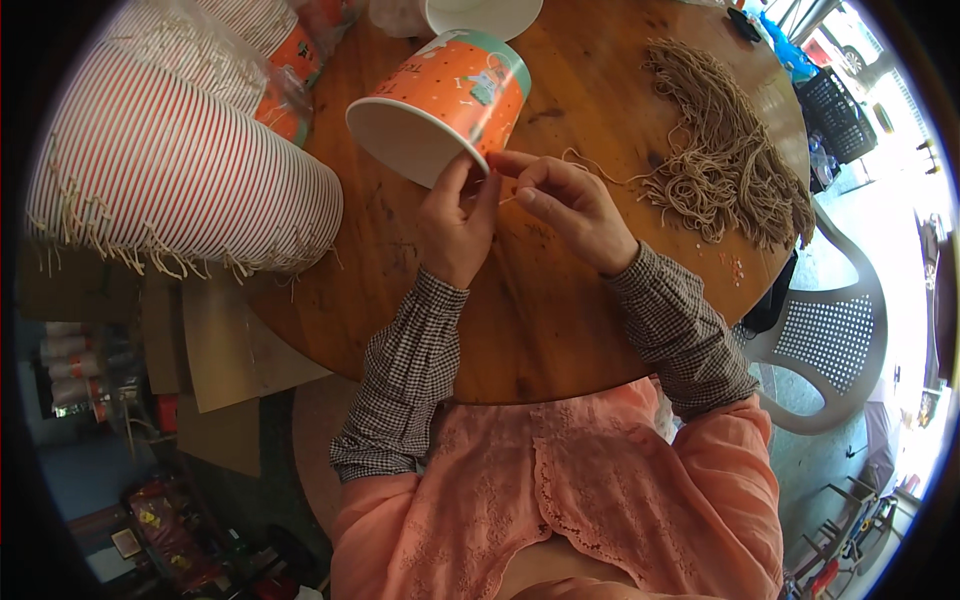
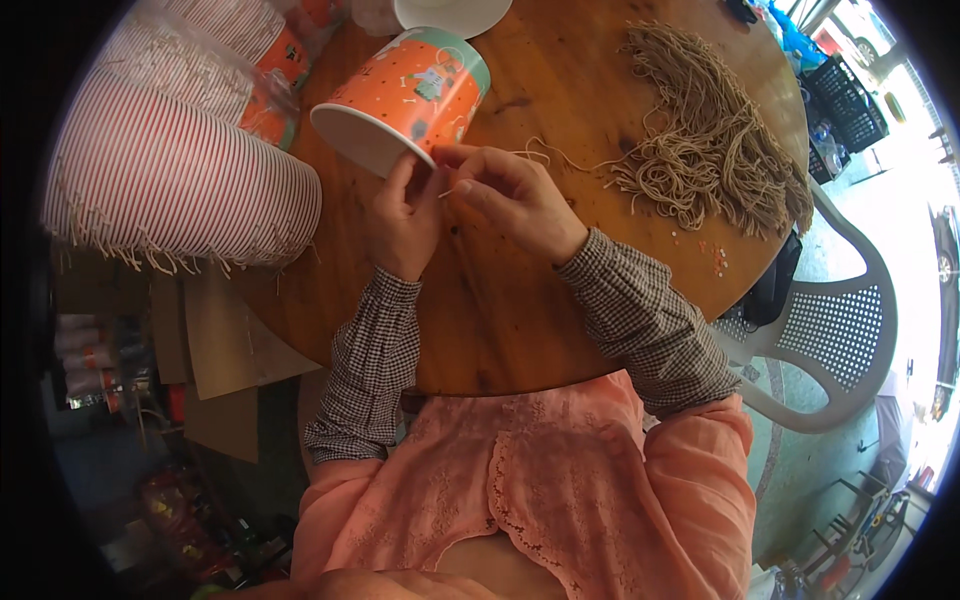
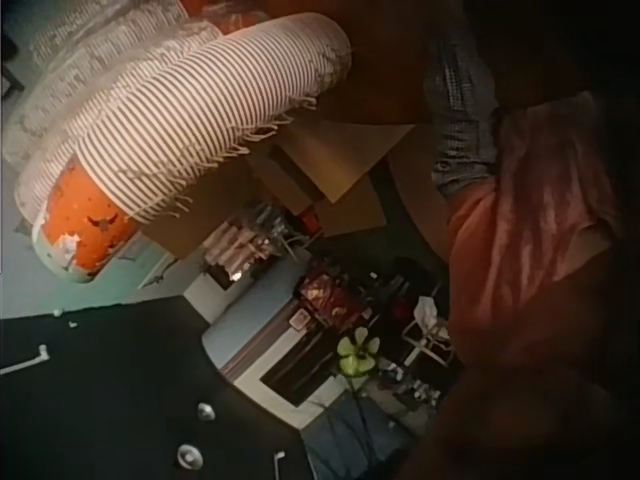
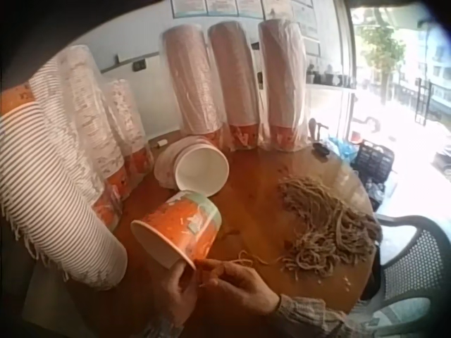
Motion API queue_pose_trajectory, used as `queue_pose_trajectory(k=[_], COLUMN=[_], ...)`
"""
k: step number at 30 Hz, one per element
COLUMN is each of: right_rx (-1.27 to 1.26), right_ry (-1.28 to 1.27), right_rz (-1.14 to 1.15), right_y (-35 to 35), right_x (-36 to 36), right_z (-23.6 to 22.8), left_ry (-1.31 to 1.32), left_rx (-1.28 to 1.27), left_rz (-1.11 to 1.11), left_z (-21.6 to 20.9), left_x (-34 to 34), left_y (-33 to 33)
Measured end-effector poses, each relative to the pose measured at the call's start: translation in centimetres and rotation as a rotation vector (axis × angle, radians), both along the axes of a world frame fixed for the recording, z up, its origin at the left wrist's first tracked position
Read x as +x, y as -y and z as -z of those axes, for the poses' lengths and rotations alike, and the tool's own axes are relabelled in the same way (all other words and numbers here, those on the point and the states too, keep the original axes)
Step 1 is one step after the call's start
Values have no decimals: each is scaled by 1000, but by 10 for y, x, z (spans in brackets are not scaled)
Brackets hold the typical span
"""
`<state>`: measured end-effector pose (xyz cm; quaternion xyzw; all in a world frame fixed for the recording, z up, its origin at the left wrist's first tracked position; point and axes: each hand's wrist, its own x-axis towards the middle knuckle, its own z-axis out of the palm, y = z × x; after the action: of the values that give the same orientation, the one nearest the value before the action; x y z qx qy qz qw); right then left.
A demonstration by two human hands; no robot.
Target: The person attaches handles to paper cups by threading strings through holes, tying them by hand, and stacking the finished cups onto a pile.
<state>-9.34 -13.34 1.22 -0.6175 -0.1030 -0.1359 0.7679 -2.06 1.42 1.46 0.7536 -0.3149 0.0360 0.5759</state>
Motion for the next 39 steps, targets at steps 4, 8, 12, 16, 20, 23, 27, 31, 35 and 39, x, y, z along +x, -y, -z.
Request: queue_pose_trajectory(k=[4, 8, 12, 16, 20, 23, 27, 31, 35, 39], right_rx=[-24, 59, 57, -19, -118, -198, -199, -258, -364, -348], right_ry=[-91, 2, -2, 6, 5, 29, 29, 27, 14, 24], right_rz=[-13, 83, 127, 277, 455, 498, 500, 511, 533, 528], right_y=[6, 15, 16, 7, 1, -2, -2, -2, -2, -3], right_x=[-1, -1, -1, 0, 1, 1, 1, 0, -1, -1], right_z=[-2, -3, -4, 1, 1, -1, -3, -3, -4, -6], left_ry=[-16, -152, -234, -256, -172, -197, -226, -225, -54, 29], left_rx=[-35, -65, -129, -145, -76, -81, -153, -154, -100, -95], left_rz=[-19, 8, 76, 84, 94, 123, 152, 144, 127, 146], left_z=[6, 4, 10, 9, 4, 10, 14, 11, 5, 9], left_x=[2, -3, 2, -2, -11, -11, -10, -13, -18, -12], left_y=[-3, -1, -1, 2, 6, 6, 6, 11, 12, 8])
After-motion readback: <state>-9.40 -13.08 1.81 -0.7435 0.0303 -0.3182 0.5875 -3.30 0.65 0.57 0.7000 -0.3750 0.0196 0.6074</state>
